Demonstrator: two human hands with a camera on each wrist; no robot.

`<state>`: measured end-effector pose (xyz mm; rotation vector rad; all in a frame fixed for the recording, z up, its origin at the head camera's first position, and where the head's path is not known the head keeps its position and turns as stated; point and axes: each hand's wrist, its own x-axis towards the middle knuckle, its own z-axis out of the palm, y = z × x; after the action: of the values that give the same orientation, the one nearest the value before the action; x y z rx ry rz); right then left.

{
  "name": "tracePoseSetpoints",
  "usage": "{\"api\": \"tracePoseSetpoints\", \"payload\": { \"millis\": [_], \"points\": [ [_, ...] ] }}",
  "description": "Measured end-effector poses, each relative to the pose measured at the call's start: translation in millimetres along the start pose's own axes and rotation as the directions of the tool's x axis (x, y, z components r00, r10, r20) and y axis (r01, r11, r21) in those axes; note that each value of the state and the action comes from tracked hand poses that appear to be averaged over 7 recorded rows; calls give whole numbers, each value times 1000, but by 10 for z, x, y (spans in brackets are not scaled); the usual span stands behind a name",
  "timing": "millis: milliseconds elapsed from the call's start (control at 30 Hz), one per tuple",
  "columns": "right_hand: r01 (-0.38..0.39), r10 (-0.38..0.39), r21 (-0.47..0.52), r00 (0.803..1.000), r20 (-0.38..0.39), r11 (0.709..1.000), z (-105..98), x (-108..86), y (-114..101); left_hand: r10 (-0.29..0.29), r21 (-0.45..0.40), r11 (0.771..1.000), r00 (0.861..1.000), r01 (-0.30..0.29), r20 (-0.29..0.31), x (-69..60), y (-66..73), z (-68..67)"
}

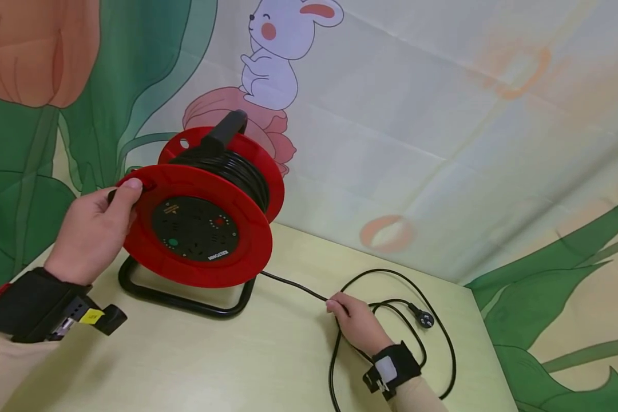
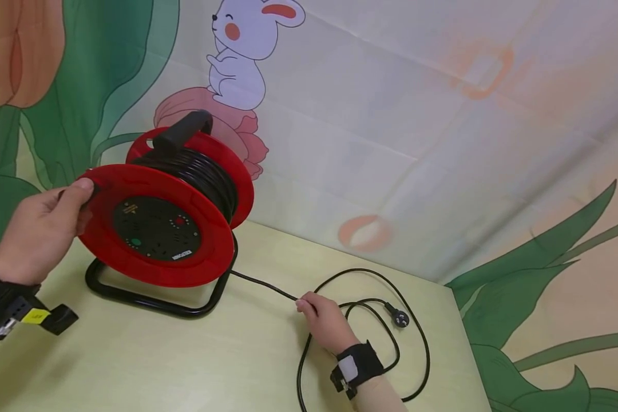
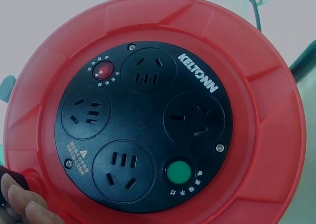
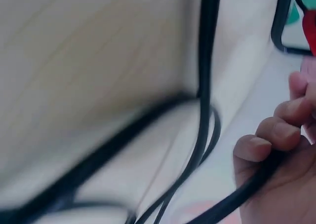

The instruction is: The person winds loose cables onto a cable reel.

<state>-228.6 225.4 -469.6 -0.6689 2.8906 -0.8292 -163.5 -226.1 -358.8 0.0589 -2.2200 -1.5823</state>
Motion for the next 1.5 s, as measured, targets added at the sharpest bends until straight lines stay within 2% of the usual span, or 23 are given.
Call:
{"api": "tracePoseSetpoints", "payload": {
  "millis": [100, 200, 333, 500, 667, 833, 1133, 1300, 1500],
  "points": [
    [-80, 80, 0, 996, -49, 997, -169, -152, 129, -11, -9, 1000, 1000, 11, 3, -1, -9, -8],
    [-127, 126, -1, 990, -67, 992, -294, -271, 204, -20, -15, 1000, 1000, 20, 7, -2, -15, -22],
    [-106, 105, -10, 993, -60, 994, -345, -327, 241, -23, -12, 1000, 1000, 23, 6, 3, -8, -23],
    [-61, 59, -32, 996, -70, 998, -290, -313, 227, -3, 5, 1000, 1000, 3, 30, 17, 33, -7],
    [-45, 44, -23, 997, -58, 999, -223, -267, 172, 12, 94, 995, 997, -19, 73, 21, 98, -11],
    [-38, 37, -26, 998, -50, 999, -176, -232, 174, 44, 185, 981, 995, -59, 85, 14, 158, 3],
    [-30, 29, -20, 999, -37, 999, -111, -178, 157, 108, 297, 948, 993, -115, 41, 29, 248, 50],
    [-17, 17, -20, 1000, -18, 1000, -62, -131, 143, 135, 357, 922, 989, -150, 66, 33, 331, 84],
    [-3, 3, -34, 1000, -1, 999, -36, -100, 118, 129, 400, 902, 986, -160, 104, 43, 390, 83]
  ]
}}
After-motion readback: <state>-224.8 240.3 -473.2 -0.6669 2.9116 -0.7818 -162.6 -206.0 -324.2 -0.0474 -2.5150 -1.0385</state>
